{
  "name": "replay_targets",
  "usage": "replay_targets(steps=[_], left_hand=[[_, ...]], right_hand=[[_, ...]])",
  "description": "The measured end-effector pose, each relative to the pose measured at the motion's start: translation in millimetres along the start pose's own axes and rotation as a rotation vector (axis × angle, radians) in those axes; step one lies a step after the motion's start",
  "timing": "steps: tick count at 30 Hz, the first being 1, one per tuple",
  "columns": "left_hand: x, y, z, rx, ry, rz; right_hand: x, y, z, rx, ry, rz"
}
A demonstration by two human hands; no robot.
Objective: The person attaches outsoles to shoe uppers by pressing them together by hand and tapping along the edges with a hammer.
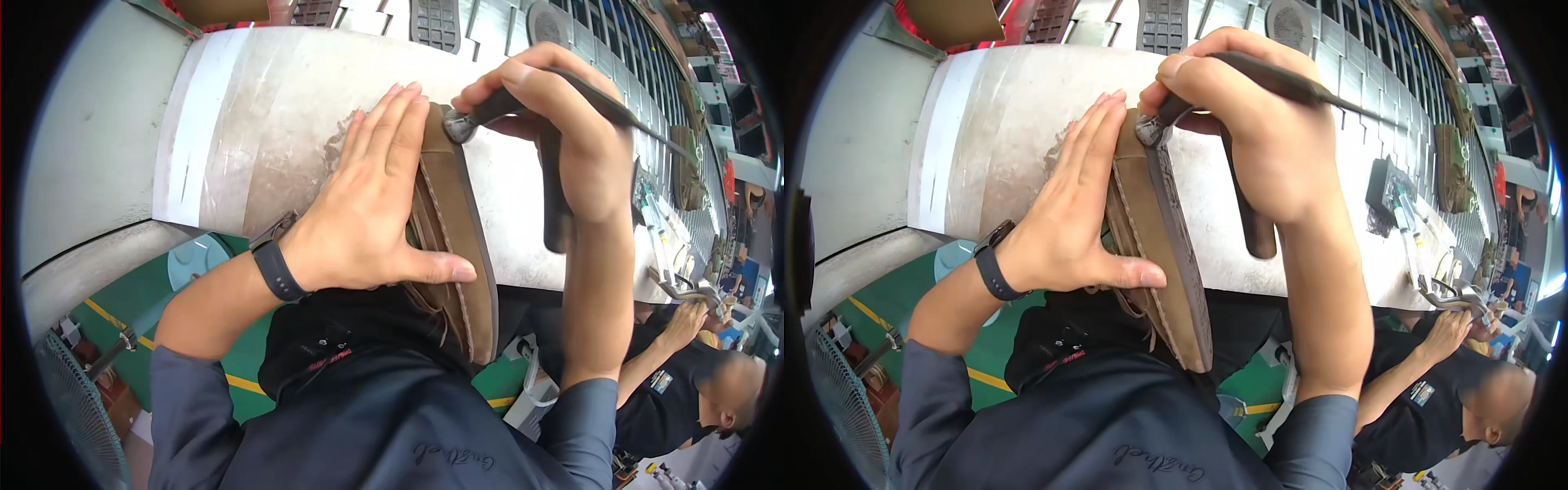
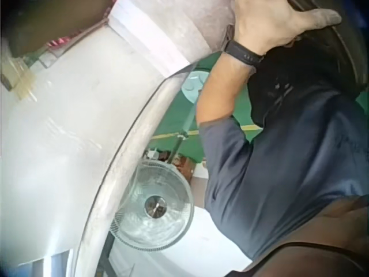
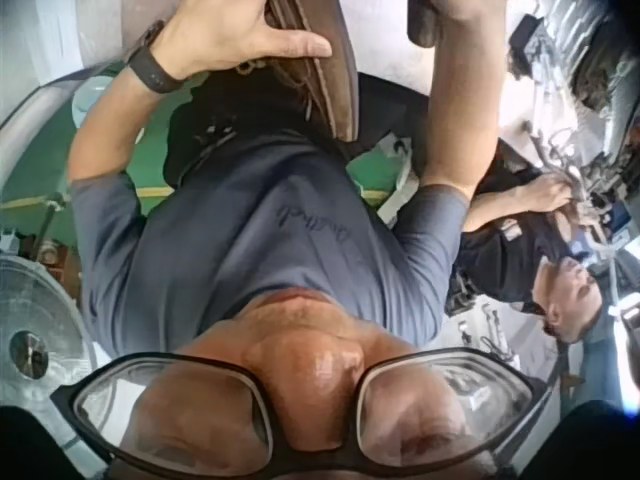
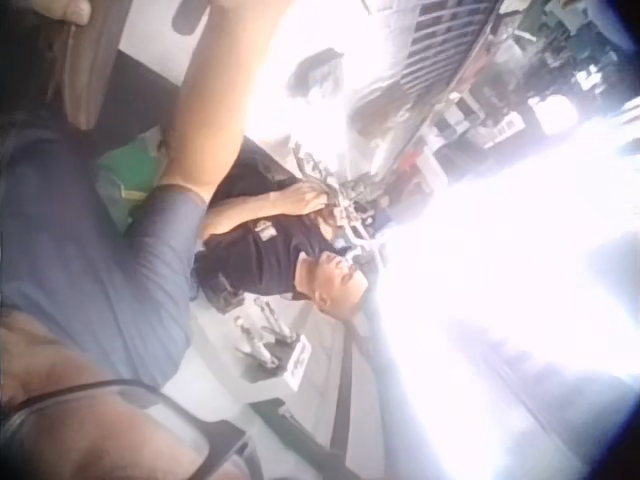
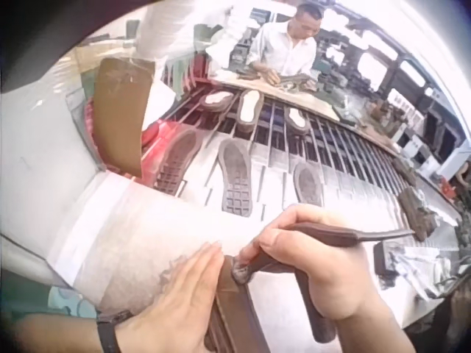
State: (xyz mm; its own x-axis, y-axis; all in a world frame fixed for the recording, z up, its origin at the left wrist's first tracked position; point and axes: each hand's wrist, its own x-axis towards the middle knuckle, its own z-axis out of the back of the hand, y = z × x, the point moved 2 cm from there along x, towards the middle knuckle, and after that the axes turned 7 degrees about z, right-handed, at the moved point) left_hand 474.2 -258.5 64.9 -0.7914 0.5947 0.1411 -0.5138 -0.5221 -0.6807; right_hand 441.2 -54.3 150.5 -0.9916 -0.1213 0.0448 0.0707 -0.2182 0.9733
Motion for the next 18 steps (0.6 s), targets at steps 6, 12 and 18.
replay_targets(steps=[6, 12, 18], left_hand=[[-3, 4, 5, 0.151, -0.036, 0.052], [-36, 1, 6, 0.044, -0.154, 0.155], [-22, -30, -12, -1.376, -0.374, 0.074]], right_hand=[[-4, -22, 34, -0.841, 0.034, 0.254], [-109, -17, 16, -0.694, 0.0, 0.234], [-157, -44, -12, 0.158, -0.127, -0.044]])
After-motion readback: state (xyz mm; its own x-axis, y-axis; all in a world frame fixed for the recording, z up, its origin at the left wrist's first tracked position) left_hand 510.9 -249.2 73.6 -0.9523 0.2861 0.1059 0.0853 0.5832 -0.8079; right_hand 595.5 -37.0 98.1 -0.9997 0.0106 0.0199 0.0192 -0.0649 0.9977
